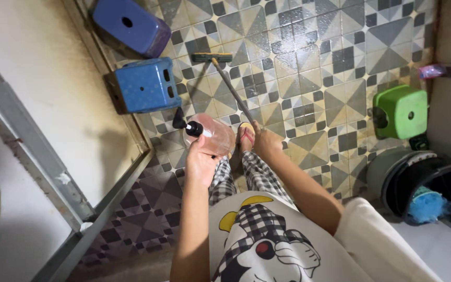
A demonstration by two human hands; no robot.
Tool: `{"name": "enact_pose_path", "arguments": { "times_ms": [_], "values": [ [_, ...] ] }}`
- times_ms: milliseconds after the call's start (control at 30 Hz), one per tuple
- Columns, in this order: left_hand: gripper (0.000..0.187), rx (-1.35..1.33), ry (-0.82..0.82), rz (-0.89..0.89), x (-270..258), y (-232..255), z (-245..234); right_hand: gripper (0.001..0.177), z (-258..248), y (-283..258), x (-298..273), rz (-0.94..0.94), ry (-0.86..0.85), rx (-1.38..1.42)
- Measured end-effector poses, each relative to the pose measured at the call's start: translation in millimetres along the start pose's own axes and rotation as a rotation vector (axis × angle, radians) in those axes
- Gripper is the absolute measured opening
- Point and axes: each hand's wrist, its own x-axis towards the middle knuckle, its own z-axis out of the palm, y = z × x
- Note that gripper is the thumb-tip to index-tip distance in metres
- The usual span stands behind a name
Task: The person mops a tiled bathroom floor using a long-handled mop and a pink liquid soap dispenser. They repeatedly apply soap to the floor and scrub the surface, moving around small plastic stools and a large water basin.
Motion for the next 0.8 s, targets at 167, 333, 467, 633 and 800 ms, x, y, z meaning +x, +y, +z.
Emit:
{"name": "enact_pose_path", "arguments": {
  "times_ms": [167, 333, 467, 633, 800],
  "values": [
    [0.059, -0.011, -0.015, 0.037, -3.9, 7.3, -19.0, 0.077, -4.3, -35.8, 60.8, 0.060, 0.001, 0.127],
    [0.065, -0.007, -0.020, 0.049, -15.7, 22.3, -20.4, 0.056, -5.9, -64.1, 117.4, 0.003, 0.071, -0.013],
    [0.065, -0.018, -0.041, 0.060, -26.2, 31.1, -18.4, 0.080, 4.7, -44.2, 15.5, -0.034, -0.057, -0.038],
    [0.063, -0.046, -0.015, 0.070, -26.2, 36.7, -24.7, 0.065, -5.2, -65.7, -1.3, 0.062, -0.063, 0.111],
    [0.067, -0.046, -0.059, 0.090, -23.8, 37.0, -34.8, 0.074, -37.2, -114.0, 43.9, 0.090, -0.100, 0.119]
  ]
}}
